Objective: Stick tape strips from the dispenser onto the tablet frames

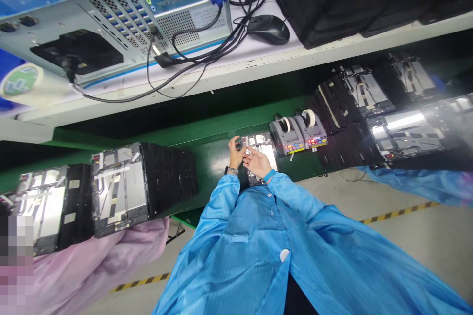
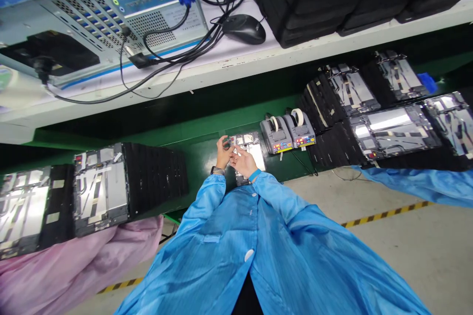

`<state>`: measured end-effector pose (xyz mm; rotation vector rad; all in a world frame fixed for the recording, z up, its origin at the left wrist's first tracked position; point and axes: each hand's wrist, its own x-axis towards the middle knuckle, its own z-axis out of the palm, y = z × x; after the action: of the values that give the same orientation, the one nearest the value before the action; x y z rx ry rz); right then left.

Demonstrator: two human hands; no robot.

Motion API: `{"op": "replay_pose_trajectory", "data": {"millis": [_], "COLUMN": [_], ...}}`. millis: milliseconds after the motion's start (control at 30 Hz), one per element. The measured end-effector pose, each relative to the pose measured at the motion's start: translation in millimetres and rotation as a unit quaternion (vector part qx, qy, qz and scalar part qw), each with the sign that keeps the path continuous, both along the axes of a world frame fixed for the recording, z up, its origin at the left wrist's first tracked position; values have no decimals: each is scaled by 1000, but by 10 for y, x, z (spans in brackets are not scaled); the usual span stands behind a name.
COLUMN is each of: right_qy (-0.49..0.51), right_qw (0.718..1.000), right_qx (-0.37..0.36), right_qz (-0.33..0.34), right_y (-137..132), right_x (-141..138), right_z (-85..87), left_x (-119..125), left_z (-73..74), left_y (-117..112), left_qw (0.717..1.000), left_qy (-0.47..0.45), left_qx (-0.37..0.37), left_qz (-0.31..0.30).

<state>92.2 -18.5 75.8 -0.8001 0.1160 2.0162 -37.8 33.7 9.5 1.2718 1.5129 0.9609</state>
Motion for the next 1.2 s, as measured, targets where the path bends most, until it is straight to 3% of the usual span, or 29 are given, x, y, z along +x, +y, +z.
{"op": "replay_pose_trajectory", "data": {"millis": [300, 567, 833, 900, 967, 1000, 1033, 1067, 1133, 1200], "right_qy": [8, -17, 25, -6, -130, -228, -340, -450, -618, -693], "right_qw": [1000, 999, 999, 1000, 990, 969, 929, 869, 713, 579], "right_qx": [-18, -31, -37, -13, 36, 75, 125, 182, 292, 368], "right_qz": [-8, 2, -25, -3, 37, 58, 78, 99, 153, 223], "right_y": [33, 80, 49, 2, -22, -16, 5, 38, 131, 225], "right_x": [1, -4, 37, 81, 147, 187, 231, 275, 354, 400], "right_z": [-52, -11, 103, 112, 94, 77, 56, 32, -19, -68], "left_x": [-14, -51, -82, -83, -81, -80, -80, -81, -86, -92], "left_z": [21, 19, 74, 87, 88, 84, 78, 71, 61, 61], "left_y": [35, 104, 130, 128, 126, 126, 126, 127, 131, 136], "left_qw": [999, 993, 989, 988, 987, 987, 987, 987, 988, 988], "left_qy": [16, 43, 89, 95, 97, 97, 95, 93, 88, 89], "left_qx": [11, 45, 66, 66, 71, 73, 74, 75, 76, 72], "left_qz": [-41, -97, -102, -102, -104, -106, -106, -106, -106, -106]}}
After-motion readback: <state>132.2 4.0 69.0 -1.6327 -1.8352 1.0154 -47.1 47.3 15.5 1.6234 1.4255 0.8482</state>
